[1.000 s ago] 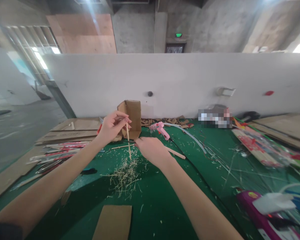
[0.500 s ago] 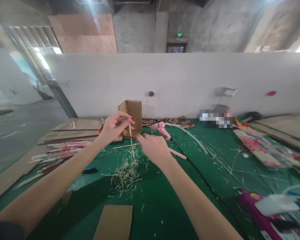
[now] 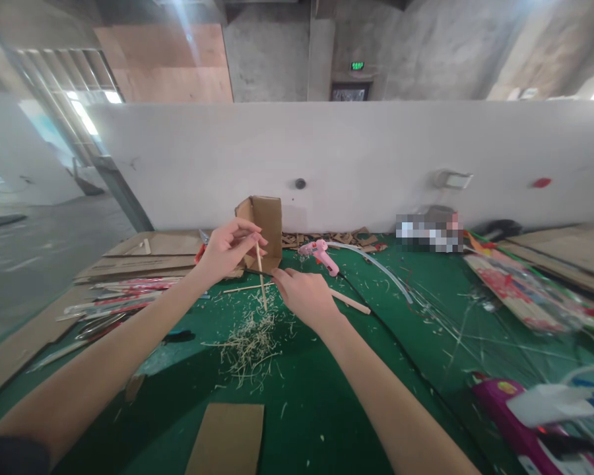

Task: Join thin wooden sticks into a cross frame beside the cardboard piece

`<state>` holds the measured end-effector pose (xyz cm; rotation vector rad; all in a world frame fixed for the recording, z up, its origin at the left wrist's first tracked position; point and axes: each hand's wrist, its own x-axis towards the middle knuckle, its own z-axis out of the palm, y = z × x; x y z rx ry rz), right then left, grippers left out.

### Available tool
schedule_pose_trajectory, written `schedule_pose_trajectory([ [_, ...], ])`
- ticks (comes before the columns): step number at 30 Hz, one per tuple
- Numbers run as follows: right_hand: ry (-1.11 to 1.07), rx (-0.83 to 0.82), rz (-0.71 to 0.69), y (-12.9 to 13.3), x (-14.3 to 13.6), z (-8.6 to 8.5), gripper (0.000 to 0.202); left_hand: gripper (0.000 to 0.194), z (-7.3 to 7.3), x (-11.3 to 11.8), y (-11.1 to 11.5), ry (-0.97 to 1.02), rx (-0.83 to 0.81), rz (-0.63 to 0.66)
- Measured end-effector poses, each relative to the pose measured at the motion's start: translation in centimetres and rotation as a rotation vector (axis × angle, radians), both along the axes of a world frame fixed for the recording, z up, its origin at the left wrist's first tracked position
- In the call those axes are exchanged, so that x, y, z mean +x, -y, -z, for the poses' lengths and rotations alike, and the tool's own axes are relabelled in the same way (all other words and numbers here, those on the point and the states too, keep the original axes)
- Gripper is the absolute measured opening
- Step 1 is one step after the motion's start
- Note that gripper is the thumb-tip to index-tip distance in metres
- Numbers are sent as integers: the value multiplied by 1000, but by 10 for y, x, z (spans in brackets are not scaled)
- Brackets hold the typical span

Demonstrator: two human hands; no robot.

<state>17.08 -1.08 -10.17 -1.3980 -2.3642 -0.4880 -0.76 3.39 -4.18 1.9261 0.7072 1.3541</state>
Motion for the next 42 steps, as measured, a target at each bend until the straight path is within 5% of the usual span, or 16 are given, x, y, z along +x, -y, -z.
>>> schedule_pose_trajectory([
  [6,151,-103,-78,6,2,22,35,11,-1,0,2,7,-14,23],
  [17,-1,124,38,3,-10,-4,36,10,1,1,-1,-2,20,-42],
  [27,-29,135,53,7,-12,2,37,9,2,1,0,-12,19,1],
  [42,-37,-55,66,16,-12,23,37,13,2,3,4,-54,20,-13],
])
